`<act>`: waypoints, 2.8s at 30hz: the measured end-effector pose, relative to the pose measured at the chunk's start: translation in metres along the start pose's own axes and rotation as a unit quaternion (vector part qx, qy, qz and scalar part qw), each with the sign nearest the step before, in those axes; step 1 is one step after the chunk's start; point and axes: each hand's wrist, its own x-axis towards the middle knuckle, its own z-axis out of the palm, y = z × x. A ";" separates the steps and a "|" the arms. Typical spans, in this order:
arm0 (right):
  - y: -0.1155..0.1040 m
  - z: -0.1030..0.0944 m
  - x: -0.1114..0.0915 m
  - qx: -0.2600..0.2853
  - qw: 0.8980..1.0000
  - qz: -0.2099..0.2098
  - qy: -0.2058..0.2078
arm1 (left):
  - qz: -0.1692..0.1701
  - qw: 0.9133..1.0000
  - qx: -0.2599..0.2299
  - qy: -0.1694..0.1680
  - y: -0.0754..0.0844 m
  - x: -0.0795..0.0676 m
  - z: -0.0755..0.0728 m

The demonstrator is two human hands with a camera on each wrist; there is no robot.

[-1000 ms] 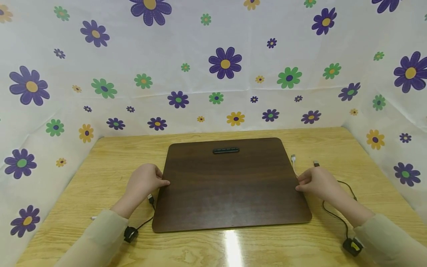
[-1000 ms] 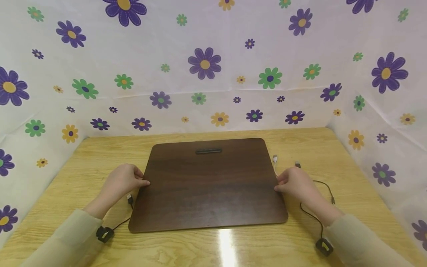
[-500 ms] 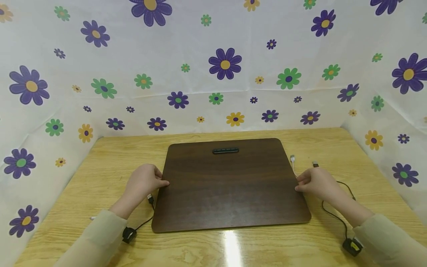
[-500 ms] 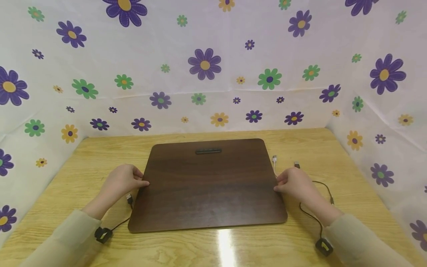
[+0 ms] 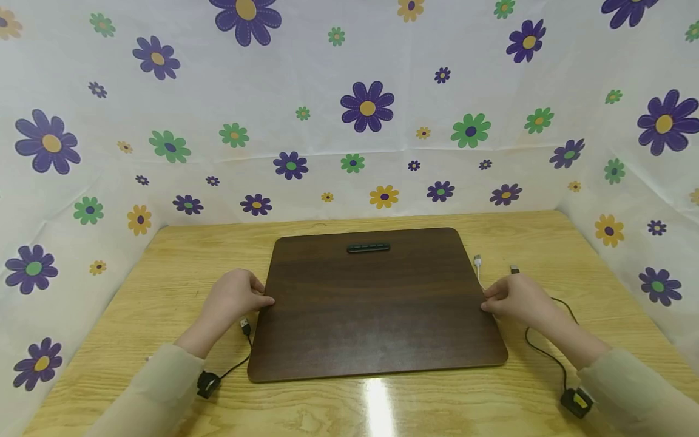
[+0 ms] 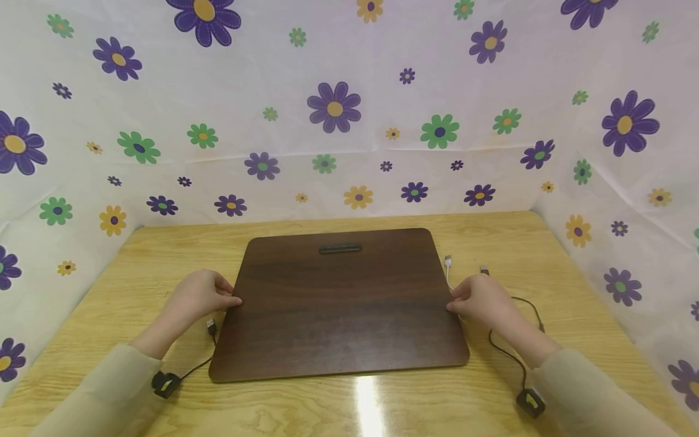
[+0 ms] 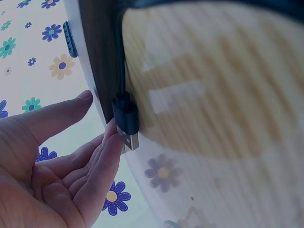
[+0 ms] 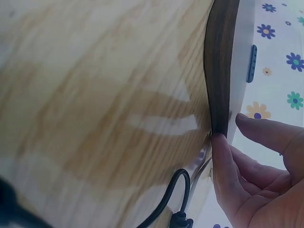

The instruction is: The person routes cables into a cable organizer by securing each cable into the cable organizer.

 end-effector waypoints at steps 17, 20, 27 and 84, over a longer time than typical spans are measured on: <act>-0.010 -0.006 0.005 0.008 1.000 -0.009 -0.003 | -0.013 0.999 -0.039 -0.023 -0.001 -0.005 -0.006; -0.012 -0.006 0.006 0.002 1.000 -0.013 -0.001 | -0.014 0.999 -0.043 -0.026 -0.001 -0.006 -0.007; -0.019 -0.007 0.008 -0.012 1.000 -0.020 -0.003 | -0.012 0.998 -0.045 -0.031 0.000 -0.011 -0.008; -0.112 0.054 0.039 0.124 0.982 -0.094 -0.103 | 0.006 0.998 -0.038 -0.055 -0.018 -0.053 -0.010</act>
